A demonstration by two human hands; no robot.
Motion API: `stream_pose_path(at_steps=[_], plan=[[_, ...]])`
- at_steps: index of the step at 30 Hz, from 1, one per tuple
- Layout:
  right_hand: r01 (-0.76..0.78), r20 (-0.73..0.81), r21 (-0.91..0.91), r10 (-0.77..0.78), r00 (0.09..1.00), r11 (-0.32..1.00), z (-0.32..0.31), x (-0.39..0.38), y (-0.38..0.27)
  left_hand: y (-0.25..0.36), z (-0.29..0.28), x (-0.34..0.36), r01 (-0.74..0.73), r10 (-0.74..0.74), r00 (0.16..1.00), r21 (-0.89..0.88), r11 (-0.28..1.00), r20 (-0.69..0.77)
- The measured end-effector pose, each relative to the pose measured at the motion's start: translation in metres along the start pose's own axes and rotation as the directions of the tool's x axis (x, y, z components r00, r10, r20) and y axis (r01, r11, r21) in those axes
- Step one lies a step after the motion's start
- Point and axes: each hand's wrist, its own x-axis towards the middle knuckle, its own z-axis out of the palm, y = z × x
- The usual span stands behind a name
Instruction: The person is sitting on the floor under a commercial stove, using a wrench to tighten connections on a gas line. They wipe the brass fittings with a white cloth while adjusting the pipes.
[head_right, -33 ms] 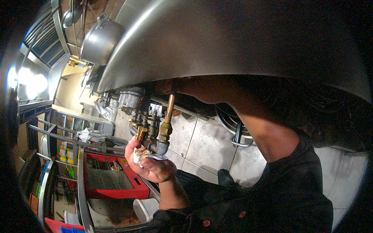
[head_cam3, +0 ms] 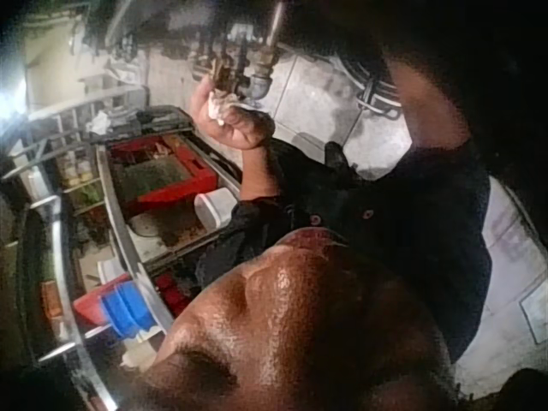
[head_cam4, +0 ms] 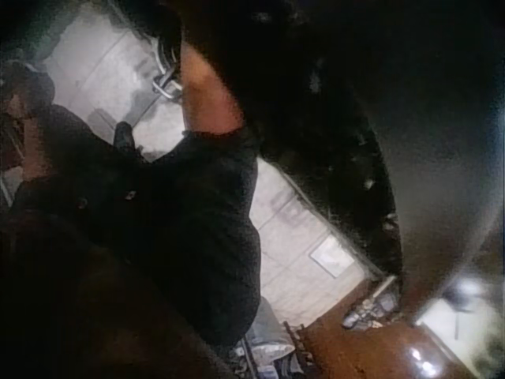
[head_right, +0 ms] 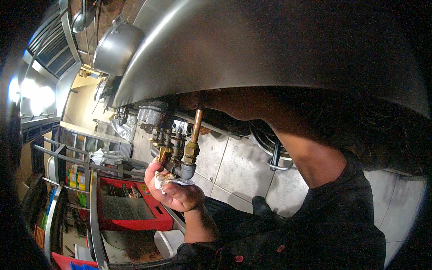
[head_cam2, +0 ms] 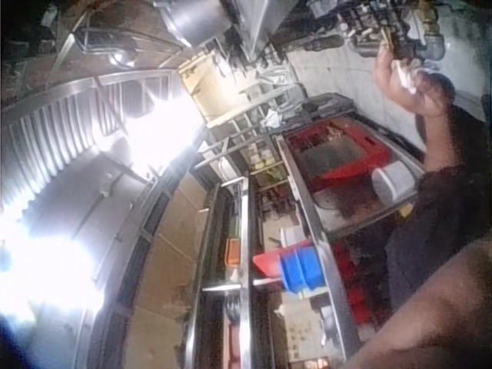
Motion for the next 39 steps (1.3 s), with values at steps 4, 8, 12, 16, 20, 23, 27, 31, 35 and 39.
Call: stream_pose_path(at_steps=[4, 8, 12, 16, 20, 23, 27, 31, 35, 39], plan=[[0.000, 0.017, -0.010, 0.000, 1.000, 1.000, 0.001, 0.002, -0.002, 0.000, 0.000, -0.001, -0.002, 0.001, 1.000, -0.011, 1.000, -0.011], [-0.011, 0.023, -0.028, 0.011, 1.000, 1.000, -0.001, -0.001, -0.003, -0.003, 0.002, -0.001, -0.011, 0.010, 1.000, -0.025, 1.000, -0.013], [-0.026, 0.050, -0.057, 0.029, 0.998, 0.998, 0.000, 0.000, -0.004, 0.001, -0.002, 0.000, -0.017, 0.016, 1.000, 0.020, 1.000, 0.017], [-0.080, 0.084, -0.109, 0.090, 0.992, 0.991, 0.004, -0.002, -0.005, 0.000, -0.001, -0.004, -0.001, 0.002, 1.000, -0.006, 1.000, 0.005], [-0.129, 0.086, 0.054, 0.125, 0.988, 0.990, 0.020, -0.004, 0.013, 0.006, 0.006, 0.000, 0.029, -0.029, 0.999, -0.002, 1.000, -0.022], [-0.136, 0.069, 0.276, 0.122, 0.990, 0.952, 0.032, -0.005, 0.025, 0.004, 0.009, -0.001, 0.012, -0.011, 0.998, 0.017, 1.000, -0.061], [-0.082, 0.100, 0.183, 0.064, 0.993, 0.980, 0.029, -0.004, 0.026, 0.001, 0.006, -0.001, -0.012, 0.015, 0.996, 0.028, 1.000, -0.083], [-0.055, 0.109, 0.408, 0.012, 0.994, 0.911, 0.021, -0.002, 0.024, 0.002, -0.001, -0.003, -0.013, 0.015, 1.000, 0.085, 0.996, -0.026], [-0.181, 0.052, 0.465, 0.177, 0.983, 0.867, 0.022, -0.003, 0.033, 0.000, -0.002, -0.004, -0.025, 0.027, 0.999, 0.082, 0.996, -0.026], [-0.125, -0.007, 0.530, 0.152, 0.988, 0.839, 0.030, -0.003, 0.050, 0.001, -0.001, -0.002, -0.042, 0.042, 0.999, 0.062, 0.997, -0.007]])
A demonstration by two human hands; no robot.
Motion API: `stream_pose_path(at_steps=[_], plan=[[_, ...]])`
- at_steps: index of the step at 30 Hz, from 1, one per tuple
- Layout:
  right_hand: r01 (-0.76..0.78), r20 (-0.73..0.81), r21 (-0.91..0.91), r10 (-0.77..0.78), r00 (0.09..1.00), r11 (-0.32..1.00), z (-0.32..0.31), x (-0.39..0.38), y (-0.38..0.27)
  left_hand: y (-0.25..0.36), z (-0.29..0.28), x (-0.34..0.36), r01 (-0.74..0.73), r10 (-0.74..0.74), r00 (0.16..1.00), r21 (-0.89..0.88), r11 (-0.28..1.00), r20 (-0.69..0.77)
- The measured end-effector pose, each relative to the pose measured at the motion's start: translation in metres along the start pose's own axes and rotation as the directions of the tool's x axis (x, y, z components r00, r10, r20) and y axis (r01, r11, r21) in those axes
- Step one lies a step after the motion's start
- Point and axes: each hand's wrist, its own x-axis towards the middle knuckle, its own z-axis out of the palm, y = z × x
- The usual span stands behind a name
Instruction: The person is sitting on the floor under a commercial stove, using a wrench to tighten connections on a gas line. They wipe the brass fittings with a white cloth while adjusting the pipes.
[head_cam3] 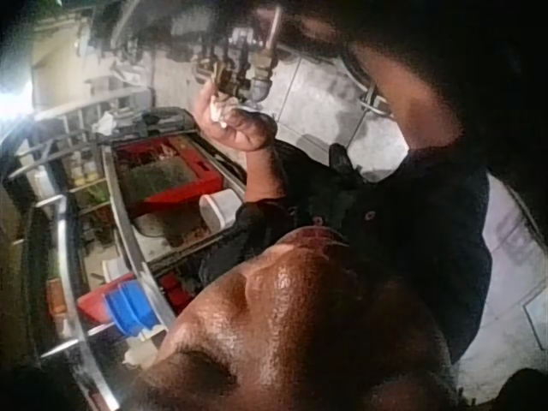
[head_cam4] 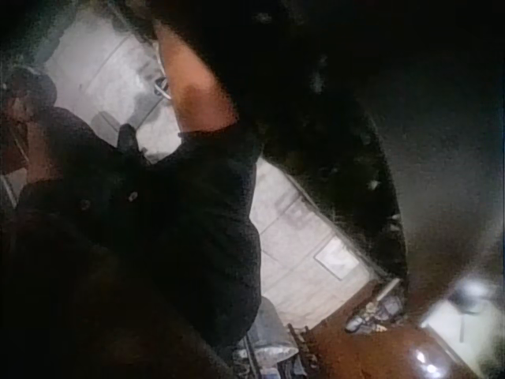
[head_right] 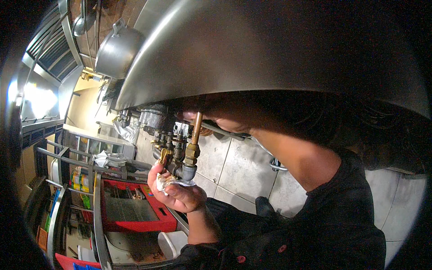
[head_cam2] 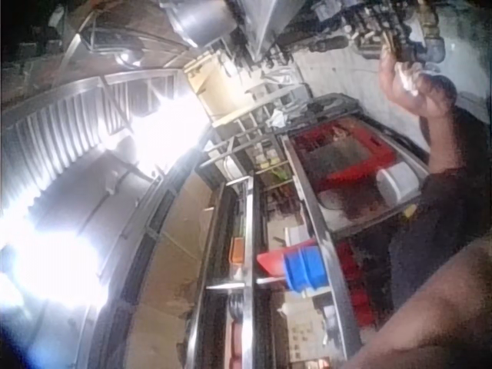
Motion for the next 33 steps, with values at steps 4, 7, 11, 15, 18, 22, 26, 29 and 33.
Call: stream_pose_path(at_steps=[4, 7, 11, 15, 18, 22, 26, 29, 33], plan=[[0.037, -0.035, 0.139, -0.033, 0.999, 0.990, -0.001, 0.009, 0.012, 0.000, 0.002, 0.001, 0.021, -0.021, 1.000, -0.018, 1.000, 0.000], [0.033, -0.040, 0.118, -0.028, 0.999, 0.992, -0.004, 0.006, 0.014, 0.001, 0.002, 0.000, 0.033, -0.034, 0.999, -0.029, 0.999, -0.012], [0.032, 0.022, 0.123, -0.035, 0.999, 0.992, -0.003, 0.005, 0.002, 0.000, 0.001, 0.001, 0.025, -0.025, 1.000, -0.027, 0.999, -0.012], [0.022, 0.052, 0.132, -0.030, 0.998, 0.991, 0.001, 0.002, -0.010, -0.003, 0.004, -0.001, 0.012, -0.013, 1.000, -0.041, 0.999, -0.027], [0.020, 0.063, 0.154, -0.030, 0.998, 0.988, 0.003, 0.003, -0.011, -0.002, 0.005, 0.000, 0.015, -0.016, 0.999, -0.041, 0.999, -0.035], [-0.036, 0.071, 0.215, 0.021, 0.997, 0.976, 0.002, 0.005, -0.006, -0.001, 0.002, 0.000, 0.012, -0.013, 0.999, -0.026, 1.000, -0.030], [-0.054, 0.060, 0.201, 0.043, 0.997, 0.978, -0.005, 0.008, -0.004, 0.002, 0.003, 0.008, 0.050, -0.052, 0.999, -0.108, 0.993, -0.011], [-0.034, 0.062, 0.182, 0.023, 0.998, 0.983, -0.003, 0.007, -0.005, 0.006, -0.002, 0.026, 0.180, -0.178, 0.984, -0.224, 0.958, 0.029], [-0.015, 0.059, 0.155, 0.006, 0.998, 0.988, 0.001, 0.005, -0.006, 0.012, -0.015, 0.055, 0.333, -0.298, 0.938, -0.231, 0.914, 0.175]])
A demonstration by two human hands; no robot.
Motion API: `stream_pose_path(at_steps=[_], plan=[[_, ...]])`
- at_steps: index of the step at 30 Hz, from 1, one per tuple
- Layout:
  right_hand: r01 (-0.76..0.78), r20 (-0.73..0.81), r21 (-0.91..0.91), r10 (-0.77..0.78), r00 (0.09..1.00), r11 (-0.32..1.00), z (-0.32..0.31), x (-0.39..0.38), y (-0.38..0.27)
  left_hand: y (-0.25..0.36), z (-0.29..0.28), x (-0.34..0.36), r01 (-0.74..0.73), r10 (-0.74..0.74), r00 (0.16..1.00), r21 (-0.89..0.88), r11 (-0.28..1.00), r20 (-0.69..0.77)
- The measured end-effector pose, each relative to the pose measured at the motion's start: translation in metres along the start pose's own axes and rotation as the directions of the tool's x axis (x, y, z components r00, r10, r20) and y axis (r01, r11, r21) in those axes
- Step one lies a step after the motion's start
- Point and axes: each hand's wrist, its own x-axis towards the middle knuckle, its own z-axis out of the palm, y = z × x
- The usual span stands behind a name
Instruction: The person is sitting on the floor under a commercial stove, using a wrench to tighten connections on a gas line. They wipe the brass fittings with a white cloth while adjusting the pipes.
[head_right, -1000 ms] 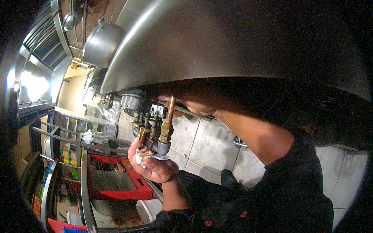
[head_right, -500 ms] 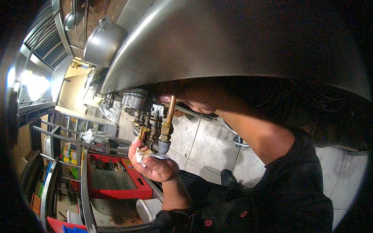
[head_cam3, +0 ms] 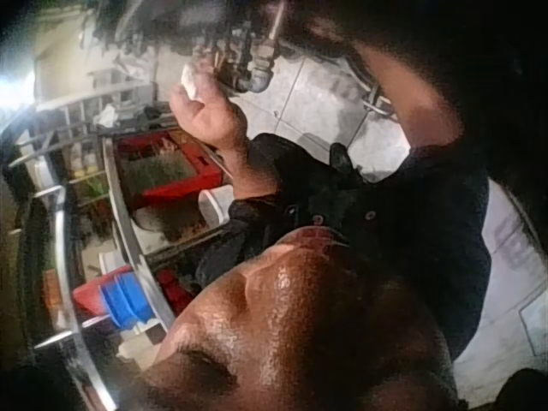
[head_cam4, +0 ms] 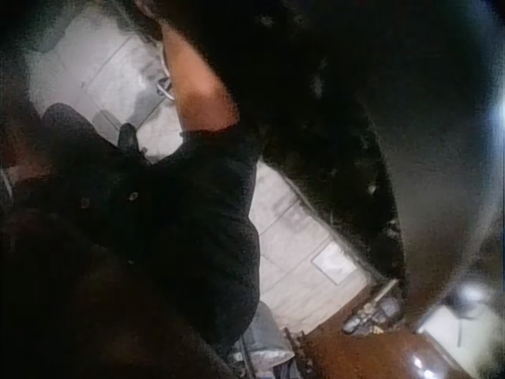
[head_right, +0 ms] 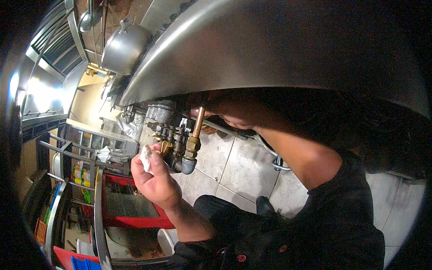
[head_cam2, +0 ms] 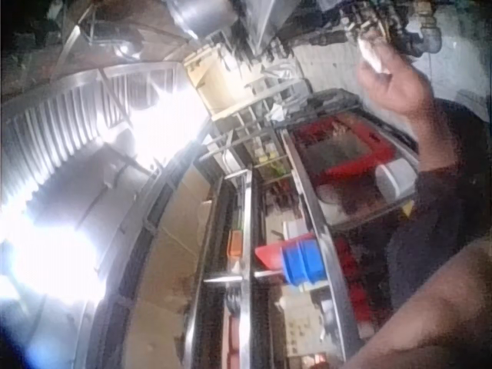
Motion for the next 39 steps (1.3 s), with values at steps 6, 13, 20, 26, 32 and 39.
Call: stream_pose_path(at_steps=[6, 13, 20, 26, 32, 39], plan=[[0.017, -0.001, -0.034, -0.017, 1.000, 0.999, 0.001, 0.001, 0.002, 0.003, -0.007, 0.008, 0.006, -0.011, 0.990, 0.042, 0.999, 0.138], [0.028, -0.022, -0.136, -0.031, 0.999, 0.990, 0.010, 0.001, -0.001, -0.002, -0.006, 0.007, 0.032, -0.032, 0.992, -0.002, 0.999, 0.125], [-0.088, 0.006, -0.362, 0.096, 0.995, 0.928, 0.013, -0.007, -0.016, -0.010, -0.008, 0.001, 0.012, -0.012, 0.992, -0.003, 1.000, 0.129], [0.048, 0.023, -0.134, -0.045, 0.999, 0.990, -0.001, 0.000, 0.001, -0.006, -0.004, 0.002, 0.004, -0.001, 0.993, -0.028, 1.000, 0.117], [0.081, 0.005, -0.618, -0.099, 0.995, 0.782, 0.012, -0.002, -0.013, -0.006, -0.002, 0.001, 0.008, -0.004, 0.995, -0.044, 0.999, 0.102], [0.026, -0.074, -0.717, -0.114, 0.991, 0.697, 0.016, -0.006, -0.017, -0.003, -0.001, 0.002, -0.002, 0.007, 0.995, -0.046, 0.999, 0.103]])
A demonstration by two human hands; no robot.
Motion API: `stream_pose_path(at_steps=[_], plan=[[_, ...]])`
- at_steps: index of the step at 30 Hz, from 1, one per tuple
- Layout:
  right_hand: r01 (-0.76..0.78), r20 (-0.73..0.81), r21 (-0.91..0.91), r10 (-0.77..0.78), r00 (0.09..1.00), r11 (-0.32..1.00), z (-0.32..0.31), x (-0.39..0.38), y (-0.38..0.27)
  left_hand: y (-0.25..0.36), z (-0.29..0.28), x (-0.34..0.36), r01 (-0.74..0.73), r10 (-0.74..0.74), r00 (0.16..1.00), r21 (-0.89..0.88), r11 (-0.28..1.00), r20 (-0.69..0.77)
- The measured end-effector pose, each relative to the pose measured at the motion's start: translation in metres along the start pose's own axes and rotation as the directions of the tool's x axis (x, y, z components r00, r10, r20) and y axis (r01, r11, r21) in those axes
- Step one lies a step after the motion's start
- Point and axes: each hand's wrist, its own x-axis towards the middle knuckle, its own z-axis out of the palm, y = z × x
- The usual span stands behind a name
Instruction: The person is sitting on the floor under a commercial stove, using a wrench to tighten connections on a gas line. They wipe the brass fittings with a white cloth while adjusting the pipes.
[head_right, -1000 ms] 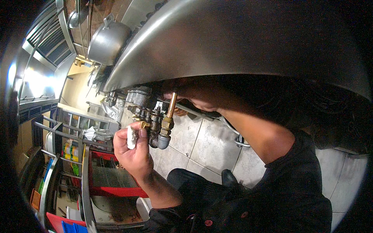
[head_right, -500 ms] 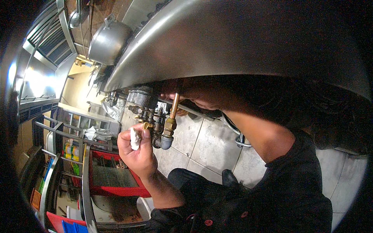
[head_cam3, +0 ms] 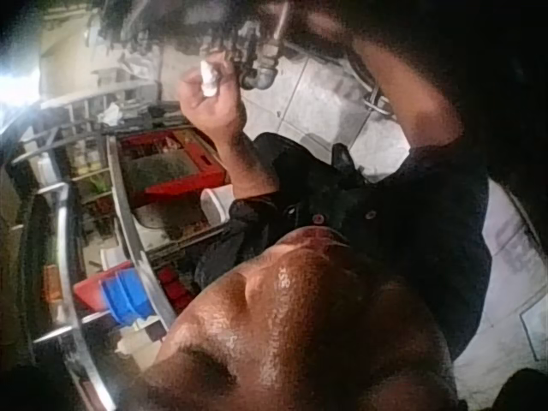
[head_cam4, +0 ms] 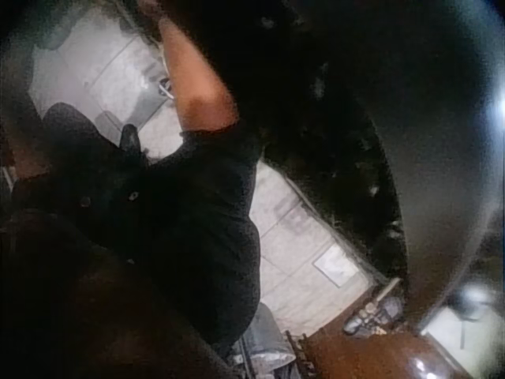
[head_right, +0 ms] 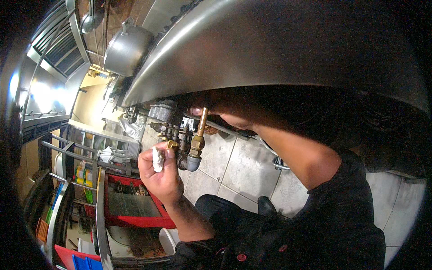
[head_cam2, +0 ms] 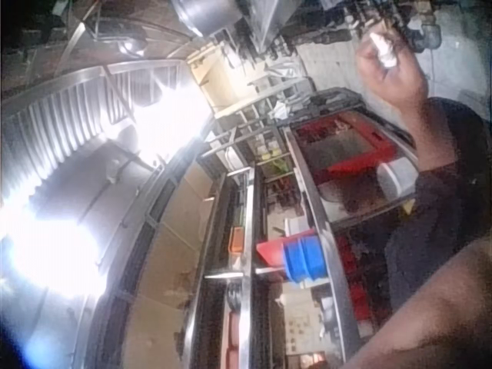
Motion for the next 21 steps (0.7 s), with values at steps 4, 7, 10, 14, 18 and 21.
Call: stream_pose_path(at_steps=[4, 7, 10, 14, 18, 21], plan=[[-0.015, 0.021, 0.109, 0.013, 1.000, 0.994, 0.002, 0.000, 0.007, 0.001, 0.002, 0.000, 0.015, -0.015, 1.000, -0.011, 1.000, -0.004], [-0.025, 0.006, 0.400, 0.024, 1.000, 0.916, 0.004, 0.001, 0.013, 0.000, 0.000, -0.001, 0.002, -0.002, 1.000, 0.011, 1.000, -0.001], [-0.054, 0.047, 0.476, 0.036, 0.998, 0.878, 0.005, 0.000, 0.019, 0.001, 0.001, 0.000, -0.003, 0.002, 1.000, 0.054, 0.999, 0.007], [-0.034, 0.061, 0.516, 0.003, 0.998, 0.856, 0.002, 0.003, 0.019, -0.002, 0.002, -0.001, 0.001, -0.001, 1.000, 0.020, 1.000, -0.007], [-0.007, 0.061, 0.599, -0.038, 0.997, 0.800, -0.005, 0.004, 0.018, 0.001, 0.003, -0.001, 0.010, -0.011, 1.000, -0.024, 1.000, -0.029], [-0.005, 0.065, 0.620, -0.044, 0.997, 0.785, -0.009, 0.005, 0.018, 0.000, 0.003, -0.001, 0.002, -0.002, 1.000, -0.018, 1.000, -0.020]])
